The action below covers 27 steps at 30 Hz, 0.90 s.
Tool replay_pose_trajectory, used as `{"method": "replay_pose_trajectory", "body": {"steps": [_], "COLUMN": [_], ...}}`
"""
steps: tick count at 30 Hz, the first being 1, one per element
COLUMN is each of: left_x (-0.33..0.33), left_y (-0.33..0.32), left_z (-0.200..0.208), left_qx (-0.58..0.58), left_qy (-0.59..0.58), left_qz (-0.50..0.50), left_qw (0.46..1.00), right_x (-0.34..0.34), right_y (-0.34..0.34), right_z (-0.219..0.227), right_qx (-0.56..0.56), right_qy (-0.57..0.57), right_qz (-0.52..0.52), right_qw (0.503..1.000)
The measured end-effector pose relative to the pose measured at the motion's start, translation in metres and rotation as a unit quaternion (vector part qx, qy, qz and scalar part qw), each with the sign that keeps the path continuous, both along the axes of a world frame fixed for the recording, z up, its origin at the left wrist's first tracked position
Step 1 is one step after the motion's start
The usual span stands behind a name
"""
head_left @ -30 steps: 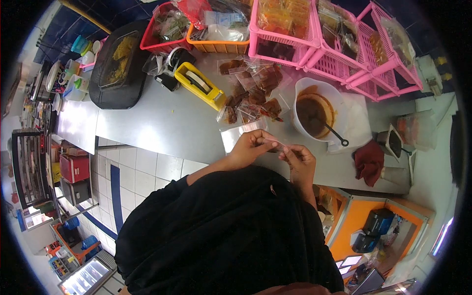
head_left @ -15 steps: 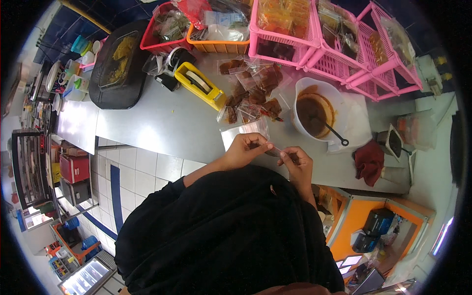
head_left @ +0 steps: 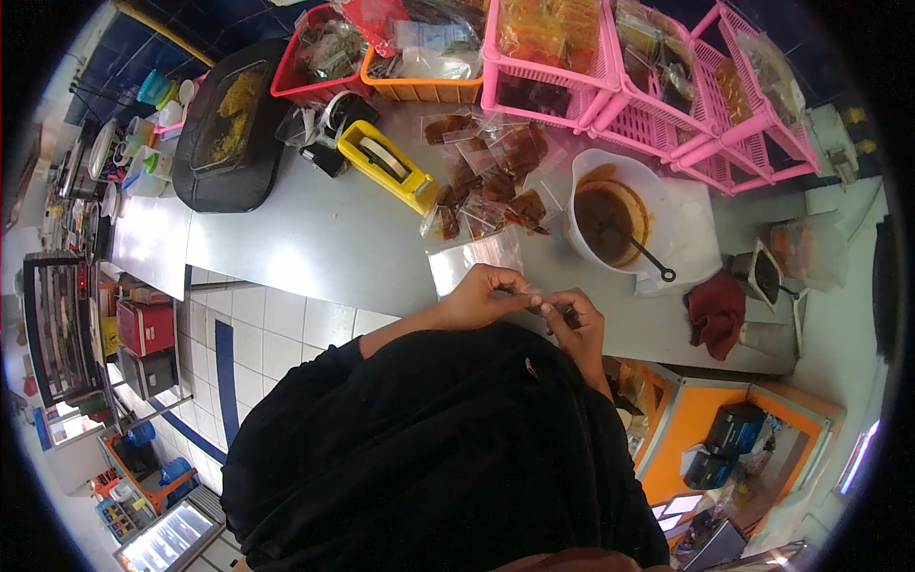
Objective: The person walks to a kitchen counter, scoops sauce from a bowl into small plastic bags using a spoon, and seals the bags by hand.
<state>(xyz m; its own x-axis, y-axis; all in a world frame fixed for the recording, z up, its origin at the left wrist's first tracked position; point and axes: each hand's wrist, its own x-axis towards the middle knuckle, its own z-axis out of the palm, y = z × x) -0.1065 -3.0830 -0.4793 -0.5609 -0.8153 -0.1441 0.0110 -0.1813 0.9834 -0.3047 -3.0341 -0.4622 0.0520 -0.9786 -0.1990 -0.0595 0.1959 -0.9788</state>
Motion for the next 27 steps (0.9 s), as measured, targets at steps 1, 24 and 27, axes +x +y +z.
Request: {"method": "replay_pose_trajectory", "body": {"steps": [1, 24, 27], "left_x": [0.000, -0.017, -0.020], "left_y": [-0.002, -0.051, -0.050], "left_z": [0.001, -0.060, -0.064], "left_qx": [0.008, -0.336, -0.328], "left_qy": [0.003, -0.498, -0.484], "left_qz": [-0.017, -0.048, -0.043], "left_qw": [1.000, 0.798, 0.810], "right_x": [-0.001, -0.232, -0.143], "right_y": [0.001, 0.024, 0.055], "right_z": [0.003, -0.088, -0.076], "right_qx": [-0.044, -0.108, -0.137], "right_qy": [0.044, 0.388, 0.361], "right_qz": [-0.009, -0.598, -0.560], "right_qw": [0.998, 0.693, 0.733]}}
